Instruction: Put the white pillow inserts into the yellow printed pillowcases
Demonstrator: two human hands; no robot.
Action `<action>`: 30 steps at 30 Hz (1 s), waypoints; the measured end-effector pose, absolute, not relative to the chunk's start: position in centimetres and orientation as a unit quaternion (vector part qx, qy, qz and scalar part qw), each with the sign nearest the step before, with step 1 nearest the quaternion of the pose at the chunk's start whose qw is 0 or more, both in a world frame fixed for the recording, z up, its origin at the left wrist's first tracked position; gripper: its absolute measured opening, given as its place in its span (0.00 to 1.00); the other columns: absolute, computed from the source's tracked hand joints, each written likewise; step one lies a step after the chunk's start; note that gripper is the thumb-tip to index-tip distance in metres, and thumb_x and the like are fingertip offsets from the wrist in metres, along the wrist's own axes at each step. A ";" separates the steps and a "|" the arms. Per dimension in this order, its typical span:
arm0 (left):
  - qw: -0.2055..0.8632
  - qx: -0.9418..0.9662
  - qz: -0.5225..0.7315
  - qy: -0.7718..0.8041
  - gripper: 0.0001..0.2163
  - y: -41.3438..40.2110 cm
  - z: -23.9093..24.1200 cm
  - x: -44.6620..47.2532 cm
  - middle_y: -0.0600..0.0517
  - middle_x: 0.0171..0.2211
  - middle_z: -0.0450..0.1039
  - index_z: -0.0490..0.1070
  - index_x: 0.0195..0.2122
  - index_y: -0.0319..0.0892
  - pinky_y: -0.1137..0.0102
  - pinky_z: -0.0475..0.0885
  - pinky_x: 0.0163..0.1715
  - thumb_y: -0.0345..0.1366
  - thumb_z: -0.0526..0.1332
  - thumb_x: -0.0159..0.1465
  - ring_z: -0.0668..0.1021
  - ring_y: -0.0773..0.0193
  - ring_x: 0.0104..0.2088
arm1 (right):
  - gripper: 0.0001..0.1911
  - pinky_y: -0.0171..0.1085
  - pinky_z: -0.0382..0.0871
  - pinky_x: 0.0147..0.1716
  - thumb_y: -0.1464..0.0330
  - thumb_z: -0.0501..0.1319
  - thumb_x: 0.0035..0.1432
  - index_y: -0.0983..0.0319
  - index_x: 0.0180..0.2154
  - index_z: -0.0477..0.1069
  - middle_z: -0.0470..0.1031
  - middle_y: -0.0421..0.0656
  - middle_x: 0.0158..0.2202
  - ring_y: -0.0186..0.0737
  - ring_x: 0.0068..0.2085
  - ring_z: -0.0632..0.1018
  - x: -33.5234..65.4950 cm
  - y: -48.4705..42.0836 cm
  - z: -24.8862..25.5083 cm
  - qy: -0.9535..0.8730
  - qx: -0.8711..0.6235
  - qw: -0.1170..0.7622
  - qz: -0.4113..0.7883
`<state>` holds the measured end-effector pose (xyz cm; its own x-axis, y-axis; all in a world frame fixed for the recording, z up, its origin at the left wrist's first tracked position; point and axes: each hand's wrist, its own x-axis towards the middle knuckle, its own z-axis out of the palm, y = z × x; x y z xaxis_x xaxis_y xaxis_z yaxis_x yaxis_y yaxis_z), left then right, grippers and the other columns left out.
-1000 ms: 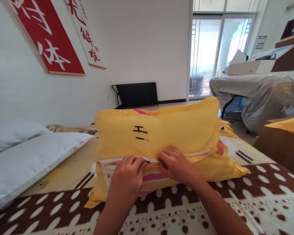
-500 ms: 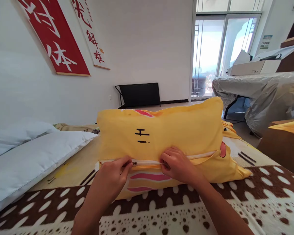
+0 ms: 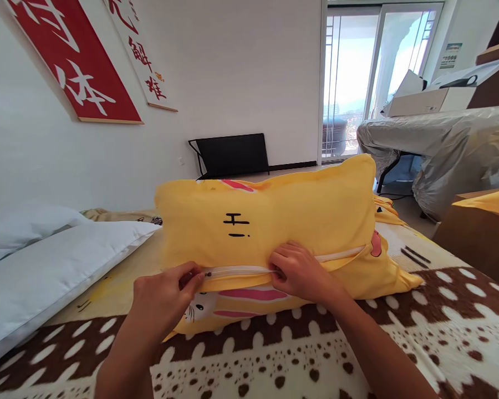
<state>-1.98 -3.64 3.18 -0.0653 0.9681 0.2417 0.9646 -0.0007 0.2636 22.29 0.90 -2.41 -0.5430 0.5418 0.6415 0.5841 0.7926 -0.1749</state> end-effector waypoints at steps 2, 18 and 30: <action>-0.002 0.671 0.182 0.718 0.12 -3.5 3.3 -2.8 0.52 0.26 0.78 0.71 0.27 0.45 0.59 0.56 0.40 0.38 0.49 0.62 0.76 0.58 0.32 | 0.08 0.33 0.57 0.31 0.80 0.55 0.48 0.60 0.27 0.62 0.66 0.39 0.26 0.35 0.30 0.64 22.4 1.0 -2.4 -0.876 -0.324 0.355 -0.029; 0.045 0.713 0.193 0.673 0.13 -3.7 3.4 -5.9 0.53 0.38 0.78 0.71 0.28 0.46 0.58 0.57 0.48 0.43 0.51 0.61 0.76 0.56 0.38 | 0.08 0.33 0.56 0.31 0.80 0.55 0.48 0.61 0.26 0.61 0.66 0.39 0.26 0.35 0.29 0.63 22.5 1.0 -2.6 -0.875 -0.328 0.355 -0.025; 0.020 0.636 0.178 0.750 0.12 -3.6 3.5 -6.8 0.52 0.28 0.77 0.69 0.27 0.44 0.58 0.56 0.45 0.40 0.49 0.61 0.75 0.57 0.33 | 0.09 0.33 0.56 0.30 0.80 0.55 0.48 0.61 0.27 0.61 0.64 0.39 0.25 0.35 0.30 0.63 22.5 0.7 -2.4 -0.874 -0.333 0.353 -0.021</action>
<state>-6.79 -3.59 3.51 -0.1897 0.9621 0.1961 0.9477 0.1272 0.2928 22.55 0.72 -2.39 -0.5291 0.5670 0.6314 0.5966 0.7776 -0.1983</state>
